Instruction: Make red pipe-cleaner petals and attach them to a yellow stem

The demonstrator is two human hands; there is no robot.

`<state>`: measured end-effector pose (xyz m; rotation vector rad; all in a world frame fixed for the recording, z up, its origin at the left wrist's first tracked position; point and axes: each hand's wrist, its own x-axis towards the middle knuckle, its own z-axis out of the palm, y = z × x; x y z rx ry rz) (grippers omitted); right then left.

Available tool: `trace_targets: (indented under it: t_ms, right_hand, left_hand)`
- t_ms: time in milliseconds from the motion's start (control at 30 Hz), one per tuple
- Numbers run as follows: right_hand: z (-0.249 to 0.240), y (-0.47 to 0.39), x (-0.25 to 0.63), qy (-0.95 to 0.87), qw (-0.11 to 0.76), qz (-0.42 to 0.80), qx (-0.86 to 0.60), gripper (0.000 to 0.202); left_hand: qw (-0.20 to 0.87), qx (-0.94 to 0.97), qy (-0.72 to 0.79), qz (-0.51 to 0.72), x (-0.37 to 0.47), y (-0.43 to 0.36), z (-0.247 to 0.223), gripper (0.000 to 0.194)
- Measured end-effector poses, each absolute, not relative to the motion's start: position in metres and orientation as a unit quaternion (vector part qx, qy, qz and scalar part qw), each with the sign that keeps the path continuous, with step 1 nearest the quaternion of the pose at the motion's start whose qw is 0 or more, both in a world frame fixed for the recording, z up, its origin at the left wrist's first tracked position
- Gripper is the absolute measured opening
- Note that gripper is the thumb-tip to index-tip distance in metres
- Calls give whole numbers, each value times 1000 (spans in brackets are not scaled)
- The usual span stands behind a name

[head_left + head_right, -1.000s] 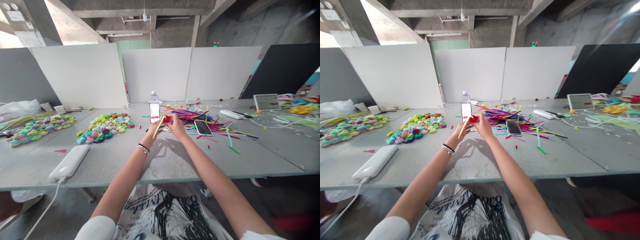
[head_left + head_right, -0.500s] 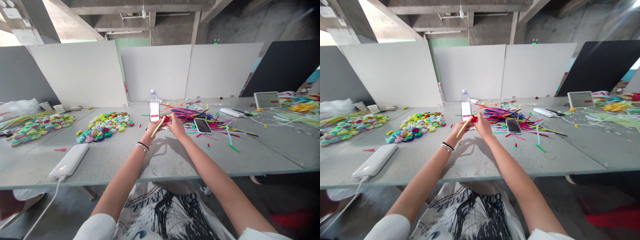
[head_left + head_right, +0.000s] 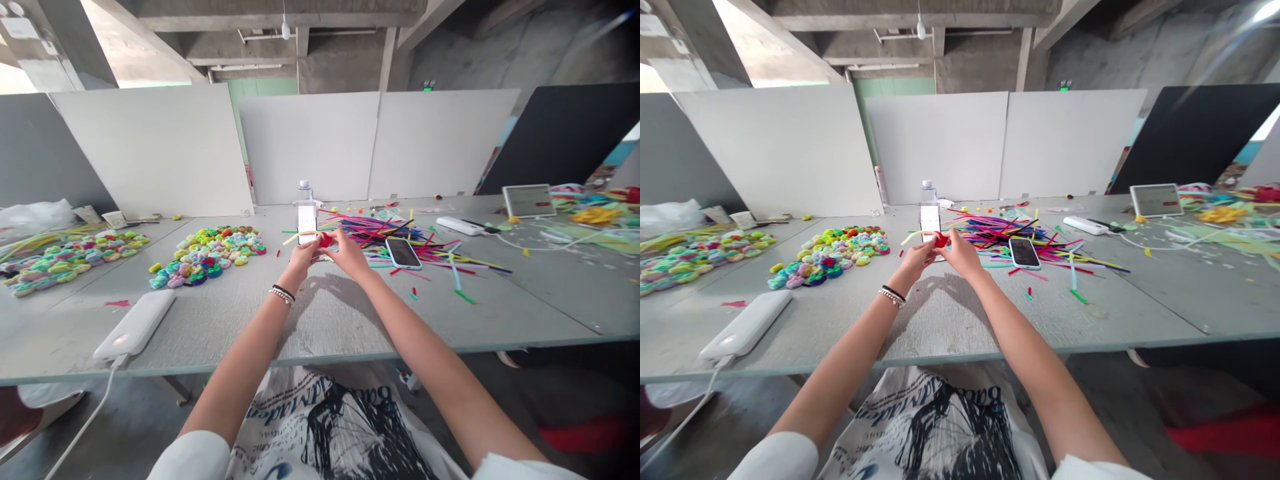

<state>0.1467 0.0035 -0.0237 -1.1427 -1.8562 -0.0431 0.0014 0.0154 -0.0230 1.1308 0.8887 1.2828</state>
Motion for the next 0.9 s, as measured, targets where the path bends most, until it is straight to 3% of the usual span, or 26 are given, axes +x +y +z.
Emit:
trace_targets:
  t_ms: [267,433,667,900]
  right_hand:
    - [-14,2,149,-799,467,-38,-376,28]
    - [-14,2,149,-784,501,58,-362,24]
    - [-17,7,140,-699,559,207,-395,52]
    - [-17,5,134,-585,608,381,-379,61]
  left_hand:
    - [558,480,375,564,4,15,-19,32]
    - [541,484,389,568,6,12,-17,29]
    - [487,523,392,580,4,12,-16,27]
    - [468,552,371,582,7,9,-14,31]
